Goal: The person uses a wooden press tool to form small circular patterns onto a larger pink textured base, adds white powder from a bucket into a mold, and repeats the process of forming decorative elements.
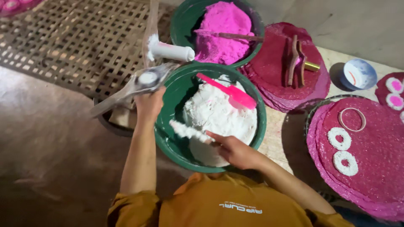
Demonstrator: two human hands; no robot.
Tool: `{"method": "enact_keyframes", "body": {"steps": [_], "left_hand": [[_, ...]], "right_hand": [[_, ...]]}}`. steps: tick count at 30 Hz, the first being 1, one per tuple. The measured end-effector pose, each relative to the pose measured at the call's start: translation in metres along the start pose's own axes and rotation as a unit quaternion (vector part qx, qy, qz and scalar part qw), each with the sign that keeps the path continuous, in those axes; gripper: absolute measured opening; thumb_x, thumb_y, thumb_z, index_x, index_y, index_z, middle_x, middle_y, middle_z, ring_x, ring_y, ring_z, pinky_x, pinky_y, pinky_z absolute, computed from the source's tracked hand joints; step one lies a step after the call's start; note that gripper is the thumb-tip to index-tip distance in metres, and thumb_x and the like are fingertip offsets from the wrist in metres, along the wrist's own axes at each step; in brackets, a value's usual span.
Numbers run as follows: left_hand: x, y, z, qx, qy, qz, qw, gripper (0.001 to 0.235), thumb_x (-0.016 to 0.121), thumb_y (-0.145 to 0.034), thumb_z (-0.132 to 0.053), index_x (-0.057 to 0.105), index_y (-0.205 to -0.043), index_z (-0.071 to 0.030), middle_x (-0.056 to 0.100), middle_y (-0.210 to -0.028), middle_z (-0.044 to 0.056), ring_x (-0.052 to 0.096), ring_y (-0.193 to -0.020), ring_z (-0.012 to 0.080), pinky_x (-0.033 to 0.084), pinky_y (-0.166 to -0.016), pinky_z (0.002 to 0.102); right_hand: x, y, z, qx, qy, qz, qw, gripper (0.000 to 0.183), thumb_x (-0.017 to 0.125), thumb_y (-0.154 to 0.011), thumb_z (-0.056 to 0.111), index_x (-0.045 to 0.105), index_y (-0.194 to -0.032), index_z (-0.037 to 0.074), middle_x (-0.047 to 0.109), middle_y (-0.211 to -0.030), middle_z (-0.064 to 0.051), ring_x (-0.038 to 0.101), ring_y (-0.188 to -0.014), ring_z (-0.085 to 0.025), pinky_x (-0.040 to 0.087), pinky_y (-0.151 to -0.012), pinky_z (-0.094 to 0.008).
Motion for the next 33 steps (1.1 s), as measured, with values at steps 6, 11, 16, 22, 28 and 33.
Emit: {"method": "enact_keyframes", "body": {"steps": [6,11,16,22,28,33], "left_hand": [[0.078,0.09,-0.022,0.006,0.415,0.417,0.809,0.014,0.069,-0.081,-0.007,0.072,-0.092,0.002,0.069,-0.108,0.009,0.067,-0.098,0.0203,0.055,-0.085,0.034],[0.155,0.183,-0.033,-0.251,0.408,0.605,0.636,0.051,0.068,-0.084,-0.004,0.063,-0.133,0.005,0.064,-0.112,0.011,0.062,-0.104,0.0239,0.051,-0.092,0.037],[0.178,0.186,-0.048,-0.125,0.119,0.552,0.816,0.051,0.069,-0.085,-0.008,0.062,-0.135,0.002,0.063,-0.117,0.011,0.06,-0.109,0.0241,0.049,-0.096,0.038],[0.203,0.178,-0.126,0.136,-0.121,0.596,0.782,0.051,0.07,-0.087,-0.013,0.06,-0.136,-0.002,0.062,-0.123,0.011,0.058,-0.115,0.0244,0.046,-0.101,0.038],[0.29,0.224,-0.199,0.309,-0.234,0.638,0.665,0.052,0.07,-0.089,-0.018,0.059,-0.138,-0.006,0.062,-0.129,0.011,0.057,-0.121,0.0246,0.043,-0.105,0.038],[0.364,0.271,-0.2,0.341,-0.259,0.698,0.574,0.053,0.071,-0.09,-0.022,0.057,-0.14,-0.009,0.061,-0.133,0.011,0.055,-0.126,0.0248,0.041,-0.109,0.038]], "right_hand": [[-0.064,0.008,0.016,-0.252,-0.235,-0.209,0.915,0.079,0.053,-0.11,0.039,0.006,-0.171,0.019,0.029,-0.172,-0.018,0.05,-0.137,-0.037,0.041,-0.119,-0.053],[-0.107,0.065,0.01,-0.423,-0.614,-0.069,0.663,0.08,0.058,-0.107,0.041,0.014,-0.167,0.012,0.045,-0.153,-0.03,0.068,-0.12,-0.042,0.065,-0.078,-0.043],[-0.146,0.165,0.003,-0.358,-0.288,-0.261,0.849,0.055,0.067,-0.105,0.032,0.044,-0.15,0.011,0.051,-0.144,-0.028,0.067,-0.113,-0.044,0.065,-0.077,-0.042],[-0.144,0.262,-0.003,-0.434,0.31,-0.3,0.791,0.043,0.064,-0.092,0.028,0.049,-0.133,0.023,0.067,-0.126,-0.025,0.072,-0.109,-0.049,0.065,-0.076,-0.038],[-0.157,0.311,-0.05,-0.361,0.18,-0.324,0.856,0.066,0.065,-0.098,0.024,0.033,-0.155,0.015,0.058,-0.142,-0.031,0.066,-0.126,-0.049,0.058,-0.104,-0.053],[-0.182,0.381,-0.139,-0.139,-0.149,-0.266,0.942,0.099,0.085,-0.088,0.039,0.024,-0.16,0.011,0.044,-0.155,-0.02,0.048,-0.142,-0.034,0.042,-0.117,-0.047]]}}
Point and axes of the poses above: each hand's wrist, its own y-axis away from the middle knuckle, its own x-axis out of the palm, z = x × y, the point moved 2 cm from there along -y, towards the middle knuckle
